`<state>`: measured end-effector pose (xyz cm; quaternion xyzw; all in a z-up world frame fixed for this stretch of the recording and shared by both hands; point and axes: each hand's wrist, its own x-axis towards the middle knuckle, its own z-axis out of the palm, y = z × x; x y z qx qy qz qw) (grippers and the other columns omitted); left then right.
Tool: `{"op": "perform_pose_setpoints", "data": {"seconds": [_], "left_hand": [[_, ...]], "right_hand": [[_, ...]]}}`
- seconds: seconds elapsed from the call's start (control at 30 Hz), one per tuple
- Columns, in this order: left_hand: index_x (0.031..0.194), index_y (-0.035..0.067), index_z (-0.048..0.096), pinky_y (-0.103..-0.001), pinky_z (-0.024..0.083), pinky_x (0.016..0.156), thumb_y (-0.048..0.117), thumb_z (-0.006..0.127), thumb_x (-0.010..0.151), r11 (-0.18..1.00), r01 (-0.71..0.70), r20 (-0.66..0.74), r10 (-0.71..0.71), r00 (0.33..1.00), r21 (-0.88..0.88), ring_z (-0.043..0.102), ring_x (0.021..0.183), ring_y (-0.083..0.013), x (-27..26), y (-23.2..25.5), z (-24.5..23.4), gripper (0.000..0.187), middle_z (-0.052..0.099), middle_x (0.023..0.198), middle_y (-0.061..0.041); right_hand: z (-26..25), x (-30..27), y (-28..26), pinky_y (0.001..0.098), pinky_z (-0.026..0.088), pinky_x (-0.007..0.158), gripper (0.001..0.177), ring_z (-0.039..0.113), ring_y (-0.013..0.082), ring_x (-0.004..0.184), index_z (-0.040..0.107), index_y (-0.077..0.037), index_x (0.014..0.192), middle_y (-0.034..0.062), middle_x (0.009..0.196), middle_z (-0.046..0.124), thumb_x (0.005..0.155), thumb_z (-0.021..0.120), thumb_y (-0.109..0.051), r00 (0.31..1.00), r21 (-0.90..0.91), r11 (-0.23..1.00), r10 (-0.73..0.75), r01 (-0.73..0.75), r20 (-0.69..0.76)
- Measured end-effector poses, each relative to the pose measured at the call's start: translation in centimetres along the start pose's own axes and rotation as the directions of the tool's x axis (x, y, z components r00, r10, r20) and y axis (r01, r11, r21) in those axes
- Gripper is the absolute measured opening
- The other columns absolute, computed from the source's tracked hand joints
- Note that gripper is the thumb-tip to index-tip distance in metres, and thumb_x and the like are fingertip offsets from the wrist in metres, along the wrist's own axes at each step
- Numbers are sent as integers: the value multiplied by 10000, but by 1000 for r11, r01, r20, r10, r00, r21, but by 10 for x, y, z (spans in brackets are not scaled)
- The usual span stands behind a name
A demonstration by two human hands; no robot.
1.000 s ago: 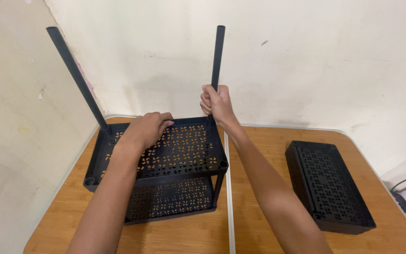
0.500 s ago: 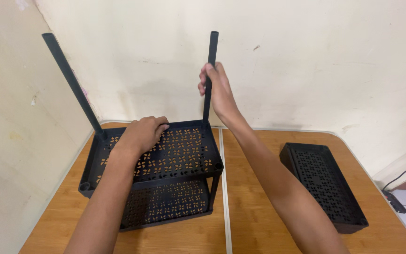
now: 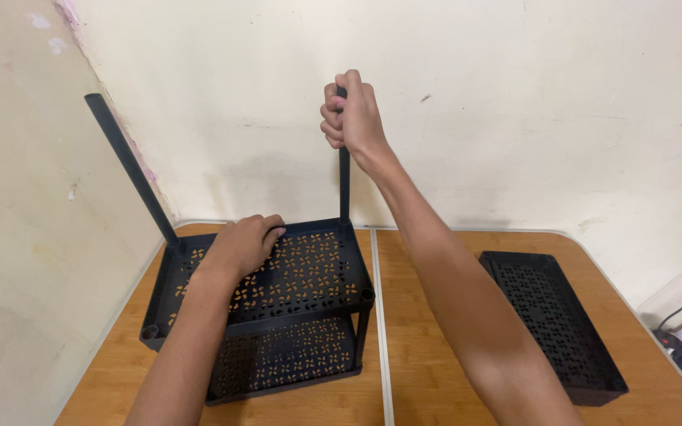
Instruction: The person assembles a black plastic two-tiered stool by stacking the perforated trays and inserting the legs. They insert one leg, then a second, and finally a third leg into the corner holes of the stacked trays.
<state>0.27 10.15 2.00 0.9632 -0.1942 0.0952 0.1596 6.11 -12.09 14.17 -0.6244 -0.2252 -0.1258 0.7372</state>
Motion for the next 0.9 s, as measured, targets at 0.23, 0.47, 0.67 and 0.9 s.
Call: {"op": "perform_pose_setpoints", "data": {"seconds": [0.23, 0.47, 0.67, 0.9], "left_hand": [[1179, 181, 682, -479, 457, 975, 336, 527, 1008, 999, 3, -21, -2, 1000, 53, 607, 1120, -310, 1, -1, 5, 278, 669, 1106, -101], [1346, 34, 562, -530, 294, 1095, 149, 682, 992, 980, 68, -833, 123, 539, 189, 444, 1318, -375, -32, 2, -48, 391, 456, 1315, -209], [1359, -45, 323, -362, 444, 868, 284, 562, 1085, 898, -266, -858, -194, 475, -350, 546, 1038, -242, -43, -10, -118, 490, 457, 1135, -189], [801, 129, 420, -268, 270, 529, 596, 445, 1091, 470, -406, -612, -473, 634, -784, 322, 582, -79, -44, -20, -132, 551, 346, 662, 46]], "right_hand": [[-13, -11, -2, 281, 134, 392, 413, 148, 79, 430, 249, -195, 674, -56, 522, 197, 1029, 331, -390, 996, 83, 996, -39, 32, 84], [-9, -21, -8, 281, 126, 381, 442, 152, 79, 415, 240, -191, 664, -52, 506, 202, 1032, 362, -403, 992, 77, 995, -72, 65, 101], [-12, -27, -15, 280, 125, 385, 439, 153, 78, 420, 243, -184, 668, -52, 510, 201, 1031, 366, -397, 990, 86, 995, -67, 56, 128], [-8, -50, -28, 281, 129, 408, 440, 157, 77, 446, 255, -174, 680, -52, 527, 200, 1059, 335, -384, 984, 102, 987, -136, 125, 114]]}}
